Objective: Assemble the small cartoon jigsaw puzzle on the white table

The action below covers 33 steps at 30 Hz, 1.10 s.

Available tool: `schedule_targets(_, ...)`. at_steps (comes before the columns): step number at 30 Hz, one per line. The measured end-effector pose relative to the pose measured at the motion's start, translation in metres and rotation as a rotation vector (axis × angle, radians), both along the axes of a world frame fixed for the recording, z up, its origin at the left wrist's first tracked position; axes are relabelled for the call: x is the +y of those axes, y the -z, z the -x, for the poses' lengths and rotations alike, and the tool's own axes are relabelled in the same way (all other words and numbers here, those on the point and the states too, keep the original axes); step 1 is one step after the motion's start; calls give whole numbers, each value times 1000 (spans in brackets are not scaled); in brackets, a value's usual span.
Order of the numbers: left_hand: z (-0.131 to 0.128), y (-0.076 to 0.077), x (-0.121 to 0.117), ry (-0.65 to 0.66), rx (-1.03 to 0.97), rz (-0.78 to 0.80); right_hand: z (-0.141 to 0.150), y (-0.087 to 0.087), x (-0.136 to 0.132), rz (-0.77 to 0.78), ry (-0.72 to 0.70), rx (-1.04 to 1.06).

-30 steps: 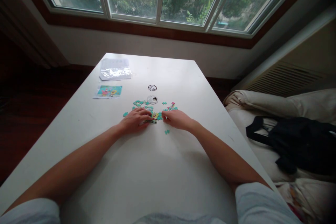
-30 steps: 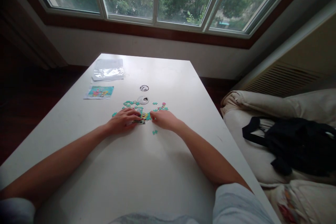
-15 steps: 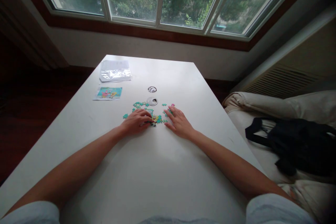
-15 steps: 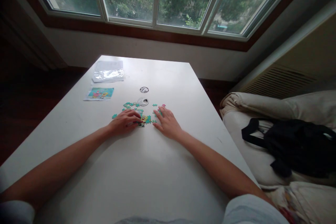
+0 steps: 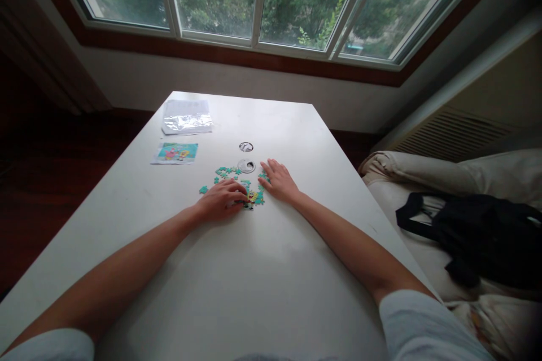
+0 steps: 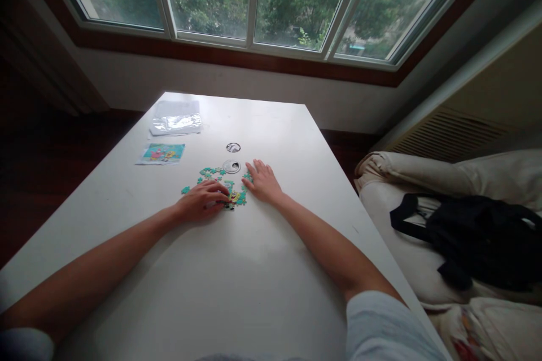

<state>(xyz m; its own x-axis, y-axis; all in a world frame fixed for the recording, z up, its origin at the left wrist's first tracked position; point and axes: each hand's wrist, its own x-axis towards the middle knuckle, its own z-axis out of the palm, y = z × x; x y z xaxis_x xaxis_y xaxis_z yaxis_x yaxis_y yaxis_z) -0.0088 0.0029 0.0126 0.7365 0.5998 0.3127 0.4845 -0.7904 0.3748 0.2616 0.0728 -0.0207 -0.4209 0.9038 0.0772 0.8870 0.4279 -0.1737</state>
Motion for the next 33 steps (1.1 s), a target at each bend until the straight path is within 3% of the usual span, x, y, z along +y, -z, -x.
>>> schedule_targets(6, 1, -3, 1, 43, 7, 10, 16, 9, 28, -70, 60, 377)
schedule_targets(11, 0, -5, 0, 64, 11, 17, -17, 4, 55, -48, 178, 637)
schedule_targets(13, 0, -5, -1, 57, 9, 22, -34, 1, 61, -19, 207, 617)
schedule_targets(17, 0, -2, -1, 46, 20, 23, -52, -5, 62, -1, 61, 485)
schedule_targets(21, 0, 1, 0, 29, 40, 19, -52, -8, 58, -4, -33, 398)
schedule_targets(27, -3, 4, 2, -31, 35, -9, -48, -5, 55, -81, -10, 324)
schedule_targets(30, -1, 6, 4, -117, -20, -32, -47, -5, 53, -108, -9, 281)
schedule_targets(33, 3, 9, 9, -296, -97, -50, -45, -8, 50, -111, -25, 226)
